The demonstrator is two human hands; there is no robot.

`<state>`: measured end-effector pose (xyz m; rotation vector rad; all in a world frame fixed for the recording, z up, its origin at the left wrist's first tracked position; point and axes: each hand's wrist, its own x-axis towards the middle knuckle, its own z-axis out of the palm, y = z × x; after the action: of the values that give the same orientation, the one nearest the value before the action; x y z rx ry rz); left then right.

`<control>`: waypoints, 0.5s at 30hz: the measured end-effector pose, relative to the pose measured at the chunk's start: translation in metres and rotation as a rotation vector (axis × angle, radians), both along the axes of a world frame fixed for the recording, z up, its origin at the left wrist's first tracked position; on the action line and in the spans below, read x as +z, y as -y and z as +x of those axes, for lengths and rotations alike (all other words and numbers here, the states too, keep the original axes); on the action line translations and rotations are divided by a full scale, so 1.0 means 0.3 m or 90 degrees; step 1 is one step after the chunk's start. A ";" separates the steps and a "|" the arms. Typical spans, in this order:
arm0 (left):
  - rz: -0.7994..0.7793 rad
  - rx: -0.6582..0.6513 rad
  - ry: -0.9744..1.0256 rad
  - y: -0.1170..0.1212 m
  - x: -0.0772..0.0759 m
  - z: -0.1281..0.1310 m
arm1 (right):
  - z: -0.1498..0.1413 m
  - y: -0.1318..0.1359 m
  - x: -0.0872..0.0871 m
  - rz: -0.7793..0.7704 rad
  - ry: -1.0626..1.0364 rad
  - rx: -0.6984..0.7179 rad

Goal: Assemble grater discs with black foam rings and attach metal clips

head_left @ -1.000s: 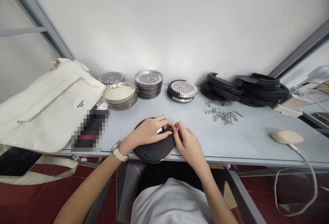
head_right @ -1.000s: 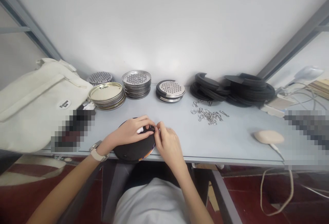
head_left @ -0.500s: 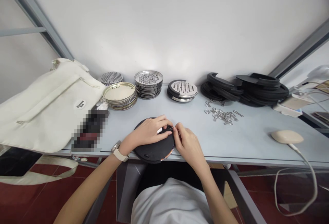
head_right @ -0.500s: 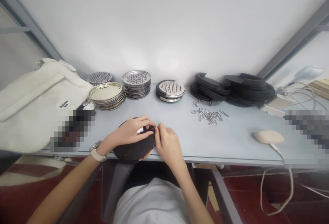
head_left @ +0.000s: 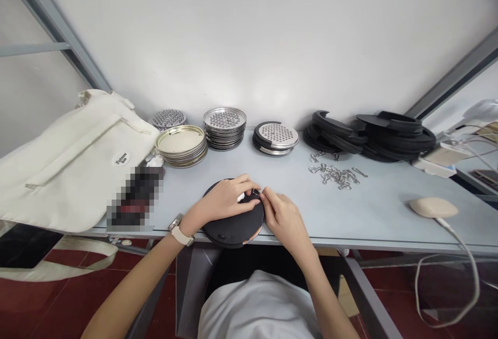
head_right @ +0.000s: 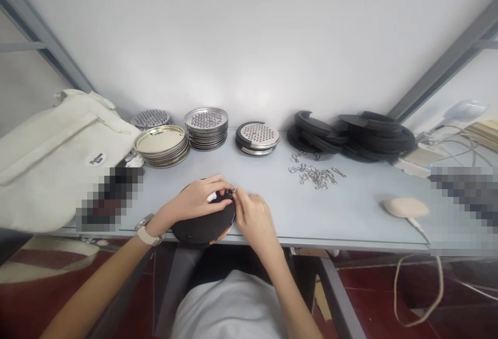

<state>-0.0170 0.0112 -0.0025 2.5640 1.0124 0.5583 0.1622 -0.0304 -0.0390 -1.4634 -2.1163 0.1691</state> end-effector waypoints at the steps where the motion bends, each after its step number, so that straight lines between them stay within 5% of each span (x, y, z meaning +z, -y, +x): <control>1: 0.000 0.000 -0.002 0.000 0.000 0.000 | 0.000 0.000 0.000 0.000 0.000 0.001; 15: -0.004 0.001 -0.003 -0.001 0.000 -0.002 | -0.002 0.001 -0.003 -0.015 0.004 -0.008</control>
<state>-0.0175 0.0116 -0.0025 2.5610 1.0171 0.5491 0.1617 -0.0307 -0.0399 -1.4915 -2.1159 0.1856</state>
